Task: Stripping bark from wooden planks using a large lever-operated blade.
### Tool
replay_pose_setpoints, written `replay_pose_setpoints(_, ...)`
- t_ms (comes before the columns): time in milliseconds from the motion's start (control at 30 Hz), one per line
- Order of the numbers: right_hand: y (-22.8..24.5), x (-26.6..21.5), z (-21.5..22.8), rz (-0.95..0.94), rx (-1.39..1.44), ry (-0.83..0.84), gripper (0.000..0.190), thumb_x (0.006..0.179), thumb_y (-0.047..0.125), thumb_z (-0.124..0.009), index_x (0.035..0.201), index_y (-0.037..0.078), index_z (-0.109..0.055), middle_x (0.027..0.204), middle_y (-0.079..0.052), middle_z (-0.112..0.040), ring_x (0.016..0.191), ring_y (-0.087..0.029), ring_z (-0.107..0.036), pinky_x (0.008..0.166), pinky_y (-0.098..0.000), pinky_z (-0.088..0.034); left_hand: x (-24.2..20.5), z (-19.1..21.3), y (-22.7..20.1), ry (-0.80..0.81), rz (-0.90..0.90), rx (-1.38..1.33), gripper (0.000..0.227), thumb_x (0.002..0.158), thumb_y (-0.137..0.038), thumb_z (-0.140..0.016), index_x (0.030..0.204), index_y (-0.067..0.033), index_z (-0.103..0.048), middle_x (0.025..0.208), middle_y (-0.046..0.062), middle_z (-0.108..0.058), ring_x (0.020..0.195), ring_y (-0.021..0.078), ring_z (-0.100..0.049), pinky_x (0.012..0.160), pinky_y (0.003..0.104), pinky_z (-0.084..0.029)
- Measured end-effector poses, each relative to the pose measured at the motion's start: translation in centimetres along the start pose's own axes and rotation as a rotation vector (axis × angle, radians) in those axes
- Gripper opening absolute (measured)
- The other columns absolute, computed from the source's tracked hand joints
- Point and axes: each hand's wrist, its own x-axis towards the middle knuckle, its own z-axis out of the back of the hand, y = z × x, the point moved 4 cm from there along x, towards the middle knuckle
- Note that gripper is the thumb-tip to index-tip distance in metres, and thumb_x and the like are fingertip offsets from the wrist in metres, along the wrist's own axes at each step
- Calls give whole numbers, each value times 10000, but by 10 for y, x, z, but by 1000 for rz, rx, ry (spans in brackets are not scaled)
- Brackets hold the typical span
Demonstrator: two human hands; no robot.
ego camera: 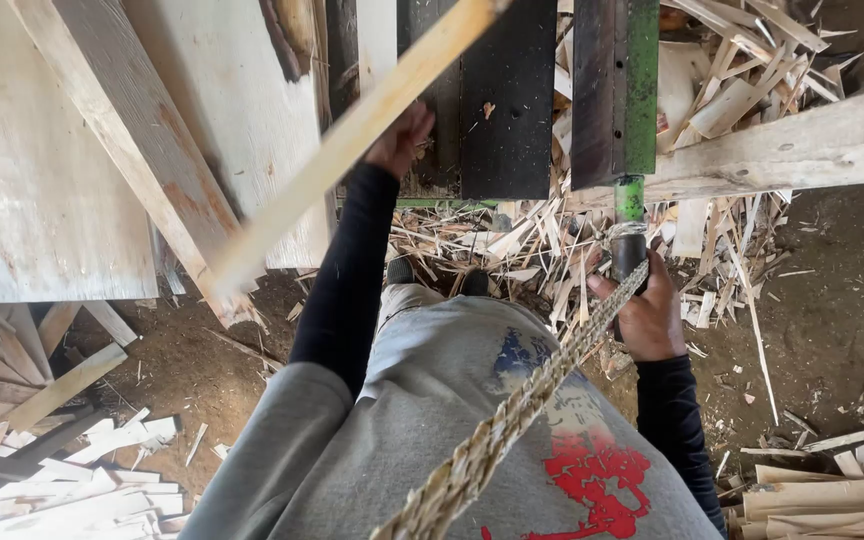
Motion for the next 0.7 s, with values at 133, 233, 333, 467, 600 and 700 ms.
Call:
replay_pose_setpoints(133, -3, 1, 0, -9, -83, -1, 568, 844, 350, -816, 1264, 36, -598, 1122, -114, -631, 1023, -237, -640, 912, -435, -570, -92, -52, -6, -186, 134, -22, 618, 897, 77, -675, 1456, -86, -467, 1368, 141, -588, 1237, 305, -630, 1073, 535, -584)
replay_pose_setpoints(233, -3, 4, -1, 9, -147, -4, 576, 855, 348, -806, 1278, 28, -579, 1162, -100, -644, 1083, -244, -633, 931, -457, -549, -130, -93, -27, -96, 44, -52, 729, 852, 50, -712, 1493, -120, -411, 1534, 91, -514, 1377, 286, -569, 1170, 497, -516)
replay_pose_setpoints(333, 5, 1, -2, -30, -123, 19, 595, 841, 361, -789, 1288, 34, -572, 1145, -105, -619, 1046, -252, -638, 874, -456, -592, -149, -109, -40, -155, -37, -95, 710, 903, -115, -740, 1510, -88, -373, 1557, 102, -455, 1401, 293, -507, 1161, 545, -482)
replay_pose_setpoints(467, -2, 1, -1, -93, -116, 18, 624, 854, 358, -781, 1327, 32, -537, 1144, -108, -620, 985, -254, -653, 864, -450, -594, -145, -108, -44, -272, -201, -217, 675, 987, -350, -673, 1519, -17, -423, 1537, 163, -511, 1410, 306, -508, 1149, 540, -478)
replay_pose_setpoints(600, 8, 0, 0, -116, -107, 32, 659, 835, 357, -781, 1342, 33, -512, 1113, -109, -625, 966, -247, -650, 867, -437, -594, -138, -88, -30, -487, -210, -316, 561, 983, -337, -624, 1426, -15, -498, 1392, 165, -614, 1314, 319, -574, 1063, 522, -526)
replay_pose_setpoints(700, -4, 1, 0, -45, -102, 20, 666, 840, 351, -795, 1349, 18, -523, 1133, -128, -620, 1041, -270, -638, 933, -435, -570, -144, -114, -36, -400, -257, -223, 472, 1008, -234, -646, 1400, 0, -527, 1329, 143, -655, 1247, 296, -628, 1076, 485, -550)
